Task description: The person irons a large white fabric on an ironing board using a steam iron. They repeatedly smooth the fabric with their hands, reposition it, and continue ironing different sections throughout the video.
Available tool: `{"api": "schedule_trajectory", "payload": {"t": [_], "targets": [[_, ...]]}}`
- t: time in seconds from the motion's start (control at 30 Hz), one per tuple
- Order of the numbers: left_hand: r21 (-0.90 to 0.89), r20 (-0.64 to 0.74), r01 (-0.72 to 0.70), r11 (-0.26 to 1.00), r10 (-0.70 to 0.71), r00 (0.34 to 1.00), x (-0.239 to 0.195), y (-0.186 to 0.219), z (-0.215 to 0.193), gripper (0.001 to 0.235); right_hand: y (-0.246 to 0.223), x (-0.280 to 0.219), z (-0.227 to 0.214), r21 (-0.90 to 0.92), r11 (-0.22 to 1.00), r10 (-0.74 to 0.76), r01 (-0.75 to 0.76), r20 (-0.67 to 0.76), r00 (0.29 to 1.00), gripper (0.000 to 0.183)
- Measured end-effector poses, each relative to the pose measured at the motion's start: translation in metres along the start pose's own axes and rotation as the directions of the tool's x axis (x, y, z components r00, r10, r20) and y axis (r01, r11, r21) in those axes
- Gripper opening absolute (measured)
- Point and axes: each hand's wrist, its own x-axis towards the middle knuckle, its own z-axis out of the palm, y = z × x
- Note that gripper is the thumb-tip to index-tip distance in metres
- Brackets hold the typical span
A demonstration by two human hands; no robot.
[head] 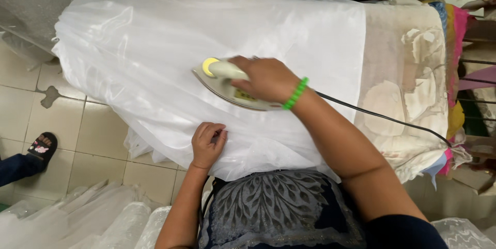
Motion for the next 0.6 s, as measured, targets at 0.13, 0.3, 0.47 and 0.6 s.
{"api": "schedule_trajectory", "payload": {"t": [0.13, 0.3, 0.47, 0.6], "targets": [[-0.081, -0.053, -0.001, 0.997, -0.004, 0.999, 0.003, 0.005, -0.005, 0.02, -0.01, 0.028, 0.005, 0.056, 0.998, 0.017, -0.017, 0.0, 1.0, 0.058], [-0.085, -0.158, -0.021, 0.996, 0.008, 0.987, 0.025, 0.02, -0.018, 0.022, -0.01, -0.025, -0.022, 0.088, 0.996, 0.035, -0.035, 0.005, 0.999, 0.058], [-0.118, -0.23, -0.07, 0.991, 0.042, 0.972, 0.07, 0.073, -0.033, 0.003, 0.017, -0.1, -0.062, 0.148, 0.952, 0.274, -0.269, -0.014, 0.962, 0.056], [-0.288, -0.255, -0.188, 0.939, 0.114, 0.96, 0.1, 0.13, -0.052, 0.003, 0.069, -0.142, -0.093, 0.243, 0.85, 0.492, -0.467, -0.052, 0.869, 0.053]]}}
